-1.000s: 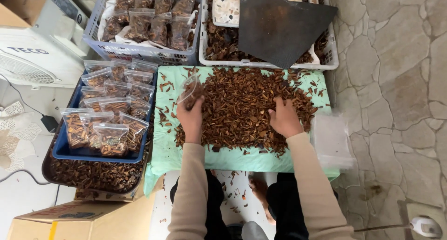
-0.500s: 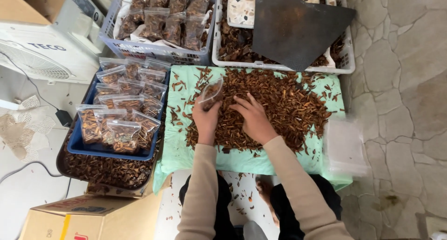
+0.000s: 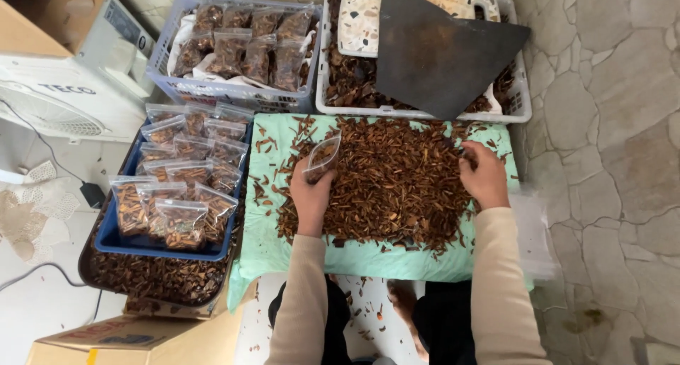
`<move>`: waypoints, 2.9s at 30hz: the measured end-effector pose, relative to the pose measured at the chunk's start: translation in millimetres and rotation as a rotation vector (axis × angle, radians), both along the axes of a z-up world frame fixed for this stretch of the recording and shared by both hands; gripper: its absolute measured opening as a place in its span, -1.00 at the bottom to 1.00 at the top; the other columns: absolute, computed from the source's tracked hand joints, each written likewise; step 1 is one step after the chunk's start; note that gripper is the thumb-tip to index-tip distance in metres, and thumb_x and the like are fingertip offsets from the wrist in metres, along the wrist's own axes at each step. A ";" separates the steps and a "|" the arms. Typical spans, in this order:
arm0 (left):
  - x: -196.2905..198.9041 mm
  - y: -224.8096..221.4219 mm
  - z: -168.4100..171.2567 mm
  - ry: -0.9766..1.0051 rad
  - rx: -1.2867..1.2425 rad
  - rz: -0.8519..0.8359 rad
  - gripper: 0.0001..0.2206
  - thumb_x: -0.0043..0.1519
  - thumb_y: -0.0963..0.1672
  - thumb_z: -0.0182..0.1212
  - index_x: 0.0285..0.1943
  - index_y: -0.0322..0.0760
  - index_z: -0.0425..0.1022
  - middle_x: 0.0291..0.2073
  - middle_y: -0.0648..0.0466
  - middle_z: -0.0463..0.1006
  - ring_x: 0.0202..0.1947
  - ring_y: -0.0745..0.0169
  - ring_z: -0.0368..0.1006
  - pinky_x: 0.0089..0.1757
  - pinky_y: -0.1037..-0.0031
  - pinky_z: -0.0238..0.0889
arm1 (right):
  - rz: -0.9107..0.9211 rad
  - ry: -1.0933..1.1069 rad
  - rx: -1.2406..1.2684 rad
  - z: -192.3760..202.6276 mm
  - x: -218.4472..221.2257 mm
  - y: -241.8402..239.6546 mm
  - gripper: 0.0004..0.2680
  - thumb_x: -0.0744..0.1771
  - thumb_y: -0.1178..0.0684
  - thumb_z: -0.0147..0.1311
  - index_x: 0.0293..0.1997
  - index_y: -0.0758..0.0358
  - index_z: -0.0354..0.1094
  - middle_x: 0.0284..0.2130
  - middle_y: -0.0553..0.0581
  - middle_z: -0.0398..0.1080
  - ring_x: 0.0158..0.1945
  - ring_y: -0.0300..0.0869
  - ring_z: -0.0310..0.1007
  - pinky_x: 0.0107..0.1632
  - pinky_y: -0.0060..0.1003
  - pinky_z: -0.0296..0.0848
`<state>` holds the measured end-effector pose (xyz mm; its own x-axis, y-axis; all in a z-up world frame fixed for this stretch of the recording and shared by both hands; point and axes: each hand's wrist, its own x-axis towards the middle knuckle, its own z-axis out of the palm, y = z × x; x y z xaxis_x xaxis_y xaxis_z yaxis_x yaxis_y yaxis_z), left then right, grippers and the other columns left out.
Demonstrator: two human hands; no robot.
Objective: The person sorts dried insects from a large pile on a table and places them into small plastic bags by hand, moving filled bags into a crate.
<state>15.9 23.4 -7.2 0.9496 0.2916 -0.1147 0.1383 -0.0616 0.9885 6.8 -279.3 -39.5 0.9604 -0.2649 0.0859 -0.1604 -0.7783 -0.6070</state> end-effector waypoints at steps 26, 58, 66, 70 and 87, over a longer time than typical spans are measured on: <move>4.2 -30.0 25.8 -0.142 0.031 0.126 -0.81 -0.06 -0.30 0.17 -0.28 -0.34 0.40 -0.64 0.04 0.33 -0.68 0.36 0.19 -0.56 0.48 0.09 | 0.429 0.069 0.079 44.4 19.4 80.0 -0.88 0.27 0.20 -0.04 -0.22 0.25 0.42 -0.42 0.20 0.41 -0.33 0.01 0.43 -0.26 -0.18 0.43; 0.0 -27.1 57.1 -0.097 -0.076 0.129 -0.93 -0.08 -0.31 0.15 -0.50 -0.42 0.38 -0.68 0.04 0.29 -0.59 0.32 0.16 -0.43 0.40 0.12 | 0.177 0.198 0.124 44.2 25.0 30.4 -0.82 0.24 0.23 0.04 -0.10 0.36 0.36 -0.29 0.34 0.42 -0.08 0.17 0.36 -0.02 0.06 0.31; -0.3 -26.5 54.0 -0.110 -0.058 0.110 -0.92 -0.08 -0.34 0.13 -0.45 -0.47 0.40 -0.67 0.00 0.30 -0.59 0.32 0.15 -0.44 0.42 0.10 | 0.289 0.151 0.035 53.4 24.1 51.4 -0.85 0.23 0.19 0.00 -0.20 0.14 0.42 -0.19 0.12 0.32 0.02 0.09 0.25 -0.04 0.00 0.34; 0.0 -25.0 52.0 -0.113 -0.063 0.100 -0.89 -0.07 -0.33 0.13 -0.38 -0.50 0.41 -0.64 -0.02 0.31 -0.56 0.28 0.15 -0.44 0.36 0.10 | 0.406 0.286 0.053 64.6 22.1 73.0 -0.82 0.23 0.13 0.03 -0.13 0.25 0.39 -0.22 0.26 0.35 -0.06 0.10 0.33 -0.07 -0.01 0.36; -5.9 -22.3 60.7 -0.114 -0.073 0.072 -0.89 -0.05 -0.32 0.10 -0.42 -0.41 0.30 -0.69 0.04 0.23 -0.65 0.38 0.03 -0.52 0.47 -0.03 | 0.393 0.220 0.069 45.5 27.5 74.0 -0.88 0.26 0.20 -0.02 -0.19 0.32 0.38 -0.30 0.27 0.39 -0.17 0.06 0.42 -0.18 -0.12 0.44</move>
<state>10.0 1.0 53.4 0.9347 0.3542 -0.0304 0.0261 0.0168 0.9995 34.3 -205.3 6.0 0.9827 0.1256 -0.1363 0.0085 -0.7650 -0.6439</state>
